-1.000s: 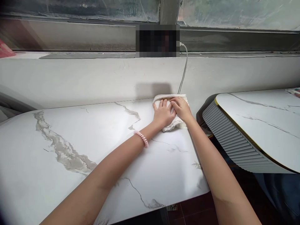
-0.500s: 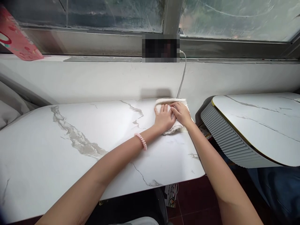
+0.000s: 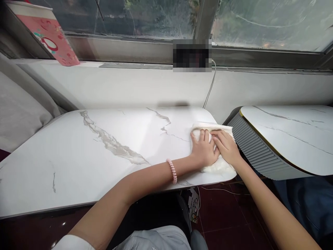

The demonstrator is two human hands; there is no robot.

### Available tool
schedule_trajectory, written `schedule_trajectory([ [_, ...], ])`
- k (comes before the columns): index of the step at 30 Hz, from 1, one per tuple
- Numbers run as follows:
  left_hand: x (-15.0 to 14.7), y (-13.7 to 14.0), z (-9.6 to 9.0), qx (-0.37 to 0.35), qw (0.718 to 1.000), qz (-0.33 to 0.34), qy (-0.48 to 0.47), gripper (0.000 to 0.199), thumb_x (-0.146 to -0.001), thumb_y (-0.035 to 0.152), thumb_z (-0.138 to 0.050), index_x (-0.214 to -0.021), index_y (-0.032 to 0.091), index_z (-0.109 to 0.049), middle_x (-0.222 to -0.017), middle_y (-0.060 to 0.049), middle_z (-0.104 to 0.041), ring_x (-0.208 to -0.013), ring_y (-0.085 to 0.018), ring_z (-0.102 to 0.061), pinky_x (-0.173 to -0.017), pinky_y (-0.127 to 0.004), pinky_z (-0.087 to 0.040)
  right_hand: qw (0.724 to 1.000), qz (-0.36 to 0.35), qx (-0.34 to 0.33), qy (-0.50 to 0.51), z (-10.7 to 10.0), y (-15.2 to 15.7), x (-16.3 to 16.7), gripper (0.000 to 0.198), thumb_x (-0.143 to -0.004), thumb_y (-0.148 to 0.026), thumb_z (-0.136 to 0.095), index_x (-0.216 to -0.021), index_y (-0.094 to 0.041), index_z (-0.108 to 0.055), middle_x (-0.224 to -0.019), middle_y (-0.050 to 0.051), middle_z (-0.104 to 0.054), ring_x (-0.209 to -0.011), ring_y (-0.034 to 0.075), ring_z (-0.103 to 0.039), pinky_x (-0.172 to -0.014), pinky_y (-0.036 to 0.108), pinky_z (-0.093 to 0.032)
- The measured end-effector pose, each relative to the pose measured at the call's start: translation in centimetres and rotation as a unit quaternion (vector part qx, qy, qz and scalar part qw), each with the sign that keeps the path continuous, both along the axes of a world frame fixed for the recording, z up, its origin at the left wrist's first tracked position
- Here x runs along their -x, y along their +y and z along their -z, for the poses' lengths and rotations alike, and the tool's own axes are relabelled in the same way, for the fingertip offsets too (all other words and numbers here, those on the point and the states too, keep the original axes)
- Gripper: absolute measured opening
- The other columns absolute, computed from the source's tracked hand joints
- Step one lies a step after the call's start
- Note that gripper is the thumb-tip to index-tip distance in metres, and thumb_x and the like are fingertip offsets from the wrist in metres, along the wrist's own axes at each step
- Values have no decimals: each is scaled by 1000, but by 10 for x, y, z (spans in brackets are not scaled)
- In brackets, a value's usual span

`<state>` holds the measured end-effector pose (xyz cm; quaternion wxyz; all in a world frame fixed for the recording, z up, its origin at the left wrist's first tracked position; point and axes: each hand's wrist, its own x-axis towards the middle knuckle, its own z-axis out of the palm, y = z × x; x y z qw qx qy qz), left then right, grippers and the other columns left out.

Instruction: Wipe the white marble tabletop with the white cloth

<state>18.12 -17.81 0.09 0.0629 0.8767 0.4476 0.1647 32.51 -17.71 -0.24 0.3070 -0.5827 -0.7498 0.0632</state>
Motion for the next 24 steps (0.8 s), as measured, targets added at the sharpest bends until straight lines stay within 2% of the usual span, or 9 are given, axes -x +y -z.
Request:
schedule_trajectory([
  [8,17,-15,-2,22,1000,5,14,58,-98,39,-22,-146,12,-41,-157,-16,-31,-145,-33,-21,-111,-67,-24,999,30,-17,7,-1,-13,22,30,-92,-42,-40,-101,-27,-64,-102,7,-66,-102,30,-60,-92,50,-45],
  [14,49,-11,-4,17,1000,8,14,57,-98,38,-23,-145,11,-42,-156,-17,-32,-145,-32,-23,-110,-67,-24,999,32,-29,27,-1,-9,54,25,-91,-38,-43,-97,-25,-64,-103,7,-66,-102,29,-59,-92,48,-44],
  [18,77,2,-4,25,1000,0,14,56,-98,37,-25,-145,11,-41,-157,-18,-31,-145,-33,-22,-110,-68,-22,999,24,-26,29,0,7,81,25,-91,-37,-43,-98,-25,-63,-103,7,-66,-103,29,-59,-94,49,-43],
  [24,112,38,-6,66,997,-38,22,57,-98,37,-25,-148,13,-37,-158,-17,-29,-147,-33,-21,-111,-70,-16,999,-10,-35,33,2,52,120,25,-90,-36,-43,-96,-24,-64,-102,7,-66,-104,28,-59,-96,47,-43],
])
